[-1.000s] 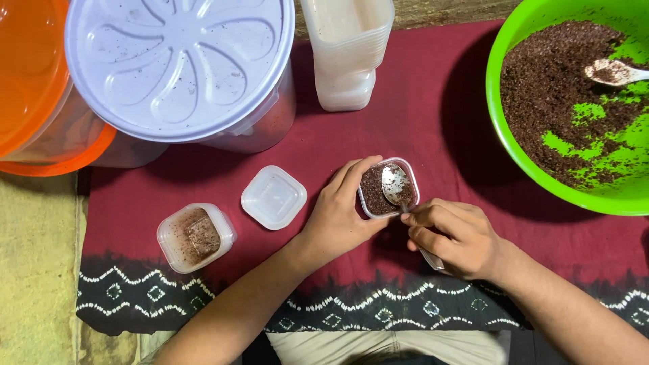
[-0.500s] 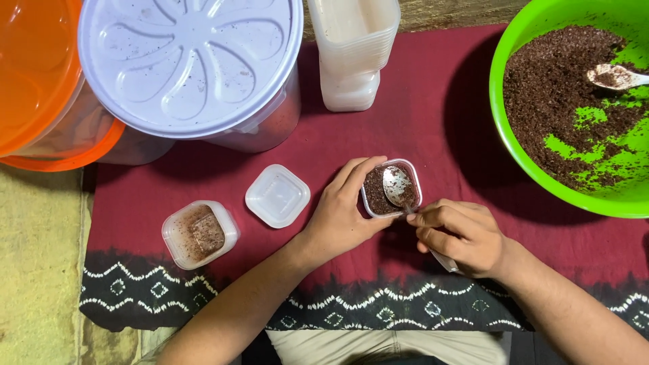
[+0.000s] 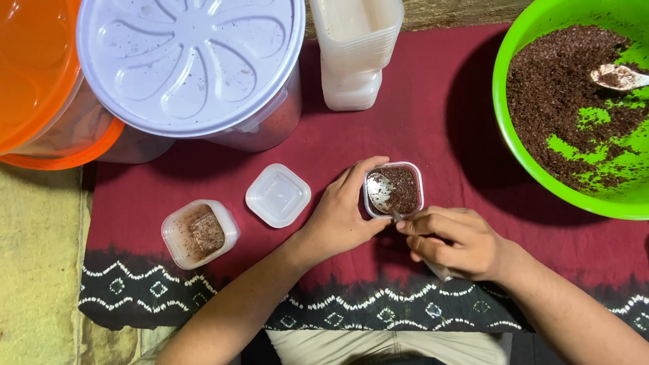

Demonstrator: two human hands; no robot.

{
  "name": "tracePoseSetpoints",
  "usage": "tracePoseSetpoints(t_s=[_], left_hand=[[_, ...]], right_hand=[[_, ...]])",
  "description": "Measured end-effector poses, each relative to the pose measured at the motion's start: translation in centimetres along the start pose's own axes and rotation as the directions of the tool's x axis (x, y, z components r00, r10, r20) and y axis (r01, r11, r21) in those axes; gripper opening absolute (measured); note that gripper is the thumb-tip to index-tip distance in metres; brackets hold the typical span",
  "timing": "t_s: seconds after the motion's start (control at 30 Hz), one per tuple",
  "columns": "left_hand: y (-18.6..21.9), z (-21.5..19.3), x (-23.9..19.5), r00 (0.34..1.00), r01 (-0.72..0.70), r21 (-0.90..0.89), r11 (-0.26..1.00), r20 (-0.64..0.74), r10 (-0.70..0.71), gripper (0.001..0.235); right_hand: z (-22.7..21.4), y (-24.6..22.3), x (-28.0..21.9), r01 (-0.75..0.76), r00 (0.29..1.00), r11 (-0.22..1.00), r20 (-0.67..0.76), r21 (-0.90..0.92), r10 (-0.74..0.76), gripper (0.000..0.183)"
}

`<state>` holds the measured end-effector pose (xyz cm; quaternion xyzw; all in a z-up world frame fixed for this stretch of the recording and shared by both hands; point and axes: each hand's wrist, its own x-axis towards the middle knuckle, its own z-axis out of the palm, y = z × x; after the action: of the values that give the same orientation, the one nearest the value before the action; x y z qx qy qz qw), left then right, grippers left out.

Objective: Filling small plastic containers with a dark granular substance from a large bowl using a spoon and then sealing them with lids.

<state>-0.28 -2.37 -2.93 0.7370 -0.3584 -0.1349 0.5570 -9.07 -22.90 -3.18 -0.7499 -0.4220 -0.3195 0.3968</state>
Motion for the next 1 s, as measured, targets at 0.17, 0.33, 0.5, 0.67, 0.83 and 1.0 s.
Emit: tracePoseSetpoints(t_s=[0.17, 0.33, 0.5, 0.67, 0.83, 1.0], left_hand=[[-0.1, 0.0, 0.0, 0.999, -0.032, 0.002, 0.999, -0.001, 0.032, 0.083], [-0.2, -0.2, 0.1, 0.999, -0.051, 0.012, 0.999, 0.002, 0.051, 0.084], [-0.2, -0.4, 0.0, 0.999, -0.046, 0.006, 0.999, 0.014, 0.045, 0.084], [0.4, -0.7, 0.1, 0.994, -0.106, -0.063, 0.992, 0.011, 0.107, 0.089], [0.7, -0.8, 0.1, 0.995, -0.095, -0.112, 0.989, 0.025, 0.098, 0.091], [0.5, -0.8, 0.1, 0.994, -0.086, -0.099, 0.991, 0.052, 0.091, 0.094]], right_hand=[[-0.1, 0.1, -0.4, -0.061, 0.997, 0.995, -0.045, 0.08, 0.065, 0.01], [-0.2, -0.1, -0.2, -0.045, 0.998, 0.995, -0.036, 0.088, 0.048, 0.009], [-0.5, -0.2, 0.2, -0.041, 0.999, 0.994, -0.016, 0.1, 0.043, 0.014], [-0.6, 0.4, -1.8, -0.059, 0.998, 0.995, -0.015, 0.084, 0.06, 0.017], [-1.0, 0.2, -1.9, -0.063, 0.998, 0.996, -0.008, 0.068, 0.064, 0.014], [-1.0, 0.0, -0.9, -0.057, 0.998, 0.997, 0.008, 0.061, 0.056, 0.012]])
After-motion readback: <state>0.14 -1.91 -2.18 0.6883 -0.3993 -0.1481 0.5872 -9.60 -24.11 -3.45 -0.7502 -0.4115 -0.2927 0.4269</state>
